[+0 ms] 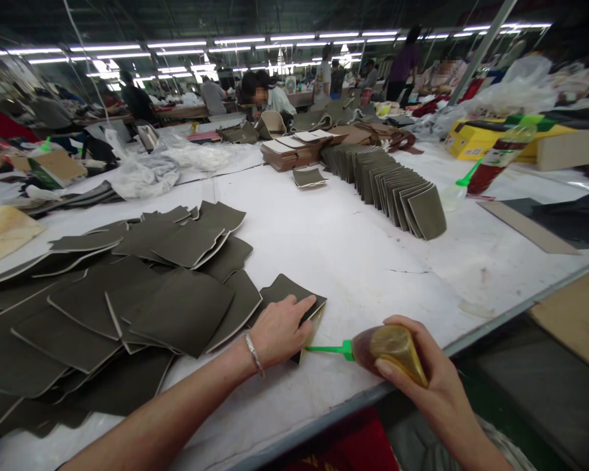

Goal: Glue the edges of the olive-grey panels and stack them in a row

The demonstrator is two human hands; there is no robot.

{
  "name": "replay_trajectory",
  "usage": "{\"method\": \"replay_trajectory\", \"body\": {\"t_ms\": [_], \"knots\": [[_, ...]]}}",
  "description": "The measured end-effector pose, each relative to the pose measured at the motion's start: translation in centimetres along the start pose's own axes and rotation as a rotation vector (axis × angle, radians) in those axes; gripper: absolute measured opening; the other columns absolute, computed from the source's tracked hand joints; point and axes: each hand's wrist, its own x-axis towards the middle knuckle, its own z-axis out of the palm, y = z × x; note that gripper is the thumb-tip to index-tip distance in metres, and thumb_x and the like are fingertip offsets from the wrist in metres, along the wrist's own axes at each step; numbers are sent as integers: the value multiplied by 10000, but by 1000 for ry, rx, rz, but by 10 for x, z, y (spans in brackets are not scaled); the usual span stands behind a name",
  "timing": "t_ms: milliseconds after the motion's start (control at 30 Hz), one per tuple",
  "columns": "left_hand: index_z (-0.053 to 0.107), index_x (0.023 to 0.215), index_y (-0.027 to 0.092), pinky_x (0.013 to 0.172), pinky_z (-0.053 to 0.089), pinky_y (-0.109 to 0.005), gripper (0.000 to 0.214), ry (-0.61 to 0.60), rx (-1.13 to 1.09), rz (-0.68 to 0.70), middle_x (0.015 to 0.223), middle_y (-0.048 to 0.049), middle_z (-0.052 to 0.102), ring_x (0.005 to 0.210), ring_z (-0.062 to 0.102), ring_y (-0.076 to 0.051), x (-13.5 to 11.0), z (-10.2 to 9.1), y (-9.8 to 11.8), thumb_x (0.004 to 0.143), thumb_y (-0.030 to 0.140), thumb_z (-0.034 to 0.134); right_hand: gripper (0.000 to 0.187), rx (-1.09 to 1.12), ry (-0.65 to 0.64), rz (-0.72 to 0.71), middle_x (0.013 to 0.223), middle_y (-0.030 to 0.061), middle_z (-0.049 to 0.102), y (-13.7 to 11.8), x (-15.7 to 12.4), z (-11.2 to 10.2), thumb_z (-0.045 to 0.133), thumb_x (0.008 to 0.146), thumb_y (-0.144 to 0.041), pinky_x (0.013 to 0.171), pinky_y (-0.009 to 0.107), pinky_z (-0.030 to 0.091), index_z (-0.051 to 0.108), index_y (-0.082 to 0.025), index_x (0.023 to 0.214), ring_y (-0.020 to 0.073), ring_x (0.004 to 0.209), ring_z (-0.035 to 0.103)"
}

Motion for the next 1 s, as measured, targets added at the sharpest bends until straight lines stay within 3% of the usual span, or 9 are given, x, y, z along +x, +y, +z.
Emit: {"method": "replay_trajectory", "body": {"t_ms": [133,300,467,567,667,800,1000], "knots": [[462,1387,251,803,525,-422,509,8,12,-2,1017,-85,624,889,643,-283,0,-1,0,886,262,377,481,6,123,10,964,11,607,-1,2,1,720,756,-509,730,231,501,539,-256,1122,176,840,599],[465,1380,248,795,520,-407,507,1,7,4,1046,-87,629,887,648,-277,1,0,0,880,253,387,474,35,-23,3,990,25,608,-3,4,3,700,783,-505,713,255,505,525,-249,1142,191,853,602],[481,1372,272,807,517,-396,507,8,-35,28,1026,-77,635,893,652,-269,5,1,-4,873,249,395,478,18,166,-26,1006,6,587,1,22,1,728,767,-495,766,259,461,529,-266,1136,182,887,573],[496,1363,271,855,507,-403,516,3,-85,48,1046,-77,644,951,646,-274,7,1,-7,858,229,399,507,26,217,-58,1017,4,571,2,27,1,739,761,-487,755,264,454,516,-274,1163,182,890,562],[505,1358,269,851,509,-408,523,5,-89,54,1031,-75,650,933,648,-273,8,2,-9,848,223,400,495,-13,199,-52,1019,6,580,1,20,2,731,769,-488,746,264,461,519,-270,1159,185,891,567],[487,1377,261,864,504,-401,533,0,-75,41,1067,-81,648,947,644,-272,8,1,-7,852,224,400,459,-4,83,-4,998,17,612,-6,13,2,709,782,-500,732,267,477,539,-254,1131,191,870,586],[445,1398,299,925,480,-354,530,-26,-70,33,1133,-57,640,1005,628,-232,7,-1,-7,878,212,389,489,97,217,30,997,15,606,-10,23,3,734,758,-509,748,294,461,531,-261,1127,202,895,576]]}}
